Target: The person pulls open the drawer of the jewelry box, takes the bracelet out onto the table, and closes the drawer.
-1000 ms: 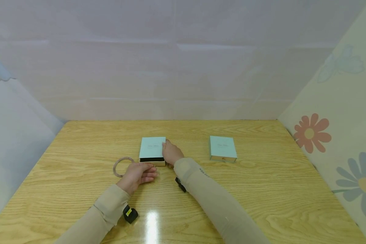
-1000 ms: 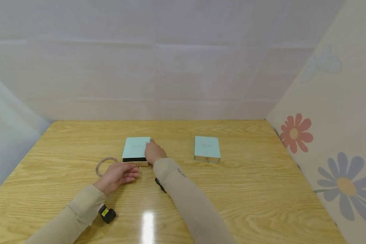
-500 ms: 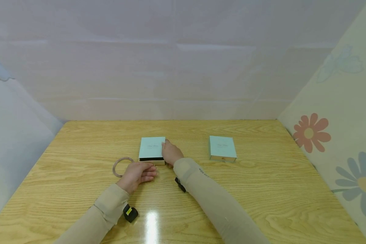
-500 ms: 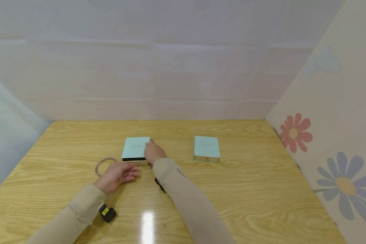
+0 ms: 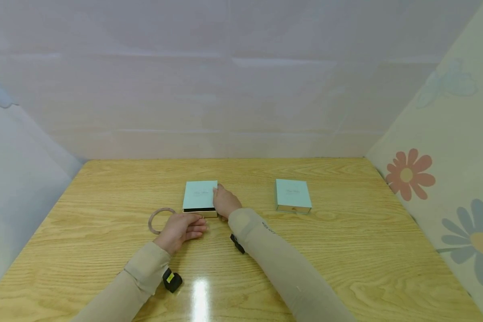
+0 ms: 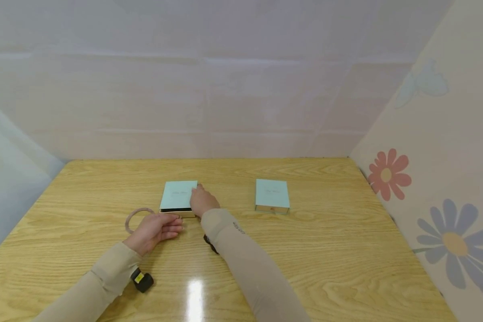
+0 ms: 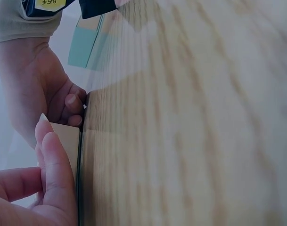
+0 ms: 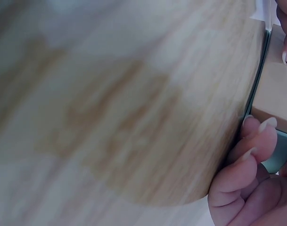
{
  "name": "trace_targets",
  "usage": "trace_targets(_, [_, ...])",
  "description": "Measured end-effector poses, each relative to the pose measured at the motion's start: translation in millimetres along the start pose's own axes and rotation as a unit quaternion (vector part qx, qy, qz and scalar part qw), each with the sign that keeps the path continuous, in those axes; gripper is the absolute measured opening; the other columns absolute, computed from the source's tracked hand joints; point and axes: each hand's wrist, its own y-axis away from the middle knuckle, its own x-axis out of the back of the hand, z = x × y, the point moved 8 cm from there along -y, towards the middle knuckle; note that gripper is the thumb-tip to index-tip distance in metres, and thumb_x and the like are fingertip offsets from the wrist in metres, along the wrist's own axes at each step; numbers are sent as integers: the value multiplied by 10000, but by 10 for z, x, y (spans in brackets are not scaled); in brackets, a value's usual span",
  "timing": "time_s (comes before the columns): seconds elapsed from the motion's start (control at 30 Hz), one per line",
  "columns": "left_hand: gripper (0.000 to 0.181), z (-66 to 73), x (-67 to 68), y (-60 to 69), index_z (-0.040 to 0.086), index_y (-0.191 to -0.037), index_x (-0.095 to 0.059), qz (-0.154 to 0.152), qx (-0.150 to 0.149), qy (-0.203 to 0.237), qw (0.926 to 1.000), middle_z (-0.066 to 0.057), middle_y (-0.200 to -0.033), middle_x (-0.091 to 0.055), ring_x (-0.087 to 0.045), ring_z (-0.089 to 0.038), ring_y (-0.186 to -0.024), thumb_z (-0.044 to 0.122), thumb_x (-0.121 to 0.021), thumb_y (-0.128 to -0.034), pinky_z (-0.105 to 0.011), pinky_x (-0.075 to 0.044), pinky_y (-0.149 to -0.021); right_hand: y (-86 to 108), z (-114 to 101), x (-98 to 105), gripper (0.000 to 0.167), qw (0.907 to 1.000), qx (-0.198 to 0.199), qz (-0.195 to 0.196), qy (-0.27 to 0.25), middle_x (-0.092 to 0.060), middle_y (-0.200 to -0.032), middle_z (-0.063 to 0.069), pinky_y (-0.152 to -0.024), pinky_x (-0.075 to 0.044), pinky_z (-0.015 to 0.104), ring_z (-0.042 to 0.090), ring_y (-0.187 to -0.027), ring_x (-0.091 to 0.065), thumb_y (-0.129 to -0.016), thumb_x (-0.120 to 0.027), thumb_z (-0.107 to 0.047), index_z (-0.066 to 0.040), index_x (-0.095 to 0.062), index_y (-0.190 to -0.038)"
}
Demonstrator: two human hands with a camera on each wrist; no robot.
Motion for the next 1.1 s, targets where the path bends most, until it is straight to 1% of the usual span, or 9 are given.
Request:
trace_targets(0.3, [354,18,0,-2,-178,-1278,-477,-68,-19,-26,10000,-49,-873,-700,-674,-89,-739,62,-454,-1019,-217,-562,-664,14,-10,4,542,10000,-51,-27,1,-517,-539,64,-373,-393,265,166,-358,-438,-1084,-199,-365,-68,-250,-1535])
trace_targets(0.53, [345,21,1,-18,-174,-1271,-476,-49,-19,0,10000,-34,-852,-698,-675,-92,-732,63,-454,-1021,-223,-565,-663,-3,-4,-7,539,9999,-84,28,69,-482,-490,40,-348,-370,250,150,-338,-426,-1084,-205,-362,-74,-253,-1537])
trace_targets(0.8, [351,12,22,-54,-181,-1275,-466,-25,-38,95,9999,-26,-843,-701,-669,-82,-706,63,-454,-1022,-220,-564,-647,-15,-7,-21,549,10000,-63,-9,66,-467,-478,31,-359,-379,251,150,-329,-422,-1083,-201,-373,-77,-233,-1544])
trace_targets(1.1, [354,8,28,-76,-178,-1277,-471,-49,-61,-14,10000,-24,-850,-698,-669,-84,-718,62,-464,-1016,-213,-559,-648,-14,-26,-30,535,9999,32,55,140,-528,-546,64,-377,-397,264,156,-343,-433,-1085,-207,-359,-68,-261,-1531])
